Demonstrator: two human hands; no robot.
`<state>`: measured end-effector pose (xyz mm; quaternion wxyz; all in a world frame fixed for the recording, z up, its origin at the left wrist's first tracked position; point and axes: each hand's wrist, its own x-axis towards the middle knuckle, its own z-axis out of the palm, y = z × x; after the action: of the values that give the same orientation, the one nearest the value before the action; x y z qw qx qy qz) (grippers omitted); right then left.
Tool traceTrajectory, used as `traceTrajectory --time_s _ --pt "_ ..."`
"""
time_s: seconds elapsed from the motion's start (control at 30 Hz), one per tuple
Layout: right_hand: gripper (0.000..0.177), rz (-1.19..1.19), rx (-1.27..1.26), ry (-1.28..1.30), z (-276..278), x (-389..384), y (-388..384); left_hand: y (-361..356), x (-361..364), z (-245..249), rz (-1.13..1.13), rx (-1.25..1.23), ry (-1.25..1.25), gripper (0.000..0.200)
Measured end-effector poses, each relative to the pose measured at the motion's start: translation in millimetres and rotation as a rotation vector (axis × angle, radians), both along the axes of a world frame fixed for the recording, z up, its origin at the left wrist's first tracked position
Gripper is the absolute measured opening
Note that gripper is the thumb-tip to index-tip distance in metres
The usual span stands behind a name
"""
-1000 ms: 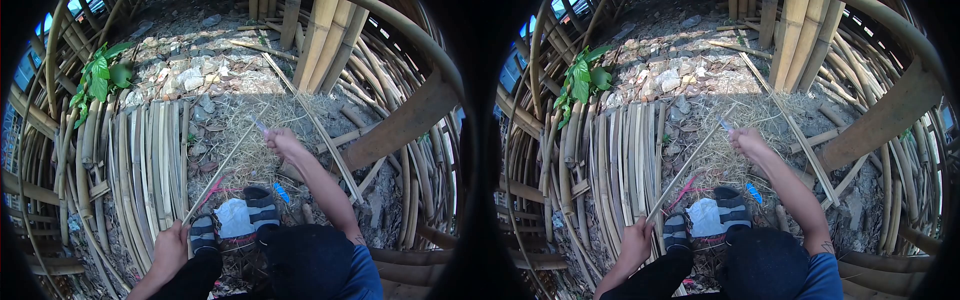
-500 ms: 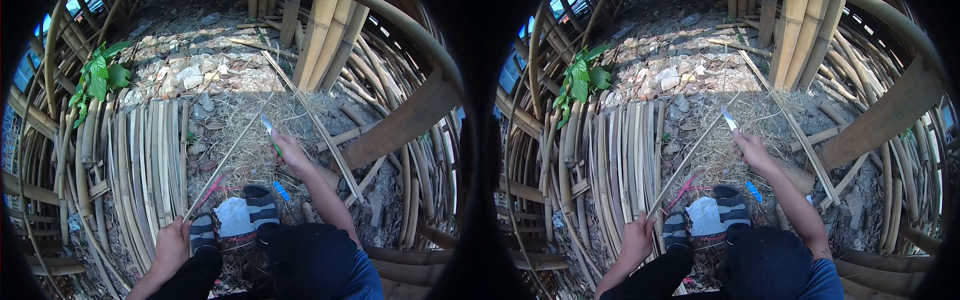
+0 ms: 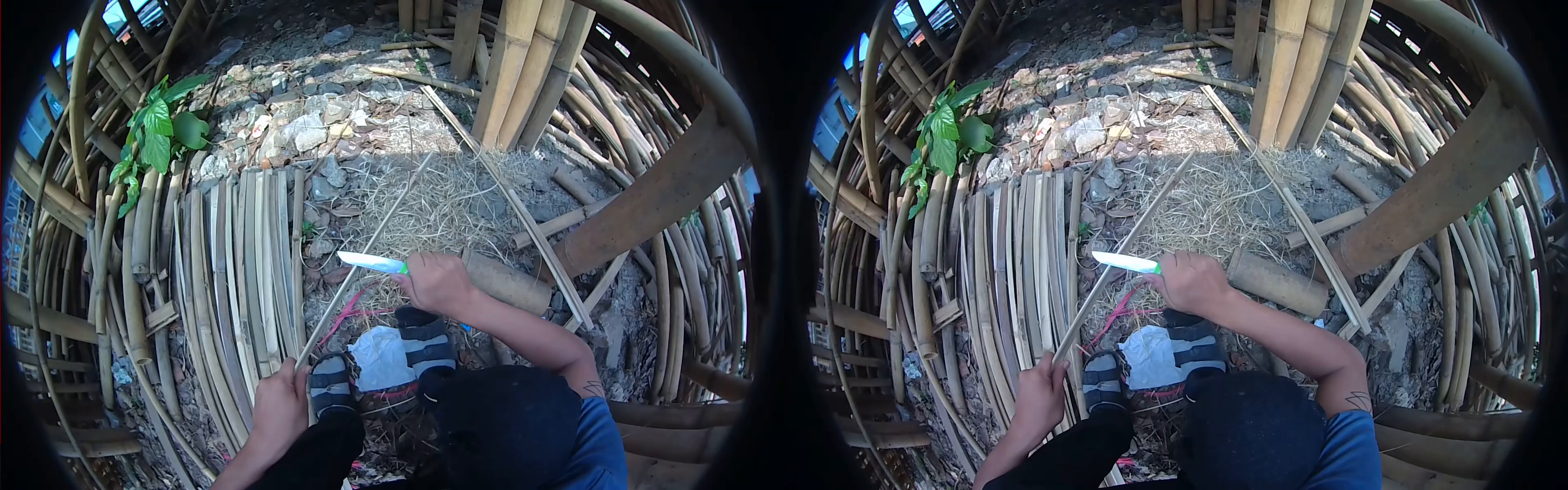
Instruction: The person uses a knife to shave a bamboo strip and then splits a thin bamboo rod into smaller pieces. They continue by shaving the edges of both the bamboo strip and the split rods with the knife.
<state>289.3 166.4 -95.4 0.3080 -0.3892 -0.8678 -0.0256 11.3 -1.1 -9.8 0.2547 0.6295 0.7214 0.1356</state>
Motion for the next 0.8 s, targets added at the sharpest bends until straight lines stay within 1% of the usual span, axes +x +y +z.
traceTrajectory --time_s 0.07,0.1,0.13,0.17,0.2,0.23,0.3,0.37,0.5,0.57,0.6,0.63,0.67,0.7,0.77,0.8 --pt "0.040 0.089 0.235 -0.151 -4.1 8.8 16.9 -1.9 -1.3 1.8 -0.008 -0.006 0.000 0.024" --pt "0.044 -0.166 0.220 -0.191 -2.3 25.8 47.2 -4.3 -2.5 2.6 -0.018 -0.020 0.000 0.024" --pt "0.047 -0.503 0.044 -0.134 -10.5 56.0 97.4 -9.4 -3.0 2.5 -0.017 -0.032 -0.002 0.024" --pt "0.051 -0.801 -0.102 -0.167 -3.1 84.7 126.5 -12.2 -3.8 3.1 -0.014 -0.050 -0.003 0.023" --pt "0.055 -0.907 -0.240 -0.161 -1.9 111.9 146.6 -7.4 -4.9 4.4 -0.014 -0.049 -0.002 0.023" --pt "0.055 -0.906 -0.219 -0.151 10.0 111.2 152.2 -0.3 -5.9 4.1 -0.012 -0.027 -0.003 0.023" --pt "0.058 -0.891 -0.130 -0.014 16.8 110.1 125.5 -2.5 -8.3 0.5 0.043 -0.025 -0.031 0.023" --pt "0.058 -0.767 -0.205 0.079 14.2 87.9 100.3 1.7 -4.6 3.8 0.058 -0.051 -0.033 0.023" --pt "0.050 -0.425 -0.316 0.075 21.9 39.4 33.4 3.1 -1.1 5.1 0.077 -0.060 -0.044 0.025" --pt "0.046 -0.243 -0.214 0.101 10.0 22.5 14.5 2.0 -1.5 1.7 0.071 -0.054 -0.034 0.025" --pt "0.046 -0.248 -0.211 0.105 7.8 12.6 9.6 2.7 -0.4 2.9 0.065 -0.051 -0.030 0.025" --pt "0.045 -0.142 -0.138 0.103 6.1 2.9 5.2 3.1 1.6 4.6 0.050 -0.065 -0.012 0.024" --pt "0.045 -0.035 -0.064 0.099 5.0 -0.9 3.4 3.2 3.3 6.1 0.036 -0.079 0.005 0.024" --pt "0.045 -0.041 -0.063 0.101 3.8 1.0 7.6 3.2 4.1 6.9 0.031 -0.077 0.007 0.024" --pt "0.046 0.069 0.129 -0.123 -0.2 6.6 35.0 2.0 5.6 7.8 0.018 -0.067 -0.006 0.025" --pt "0.047 -0.152 0.082 -0.160 0.6 30.2 82.3 4.6 7.1 10.7 0.019 -0.070 -0.004 0.025"
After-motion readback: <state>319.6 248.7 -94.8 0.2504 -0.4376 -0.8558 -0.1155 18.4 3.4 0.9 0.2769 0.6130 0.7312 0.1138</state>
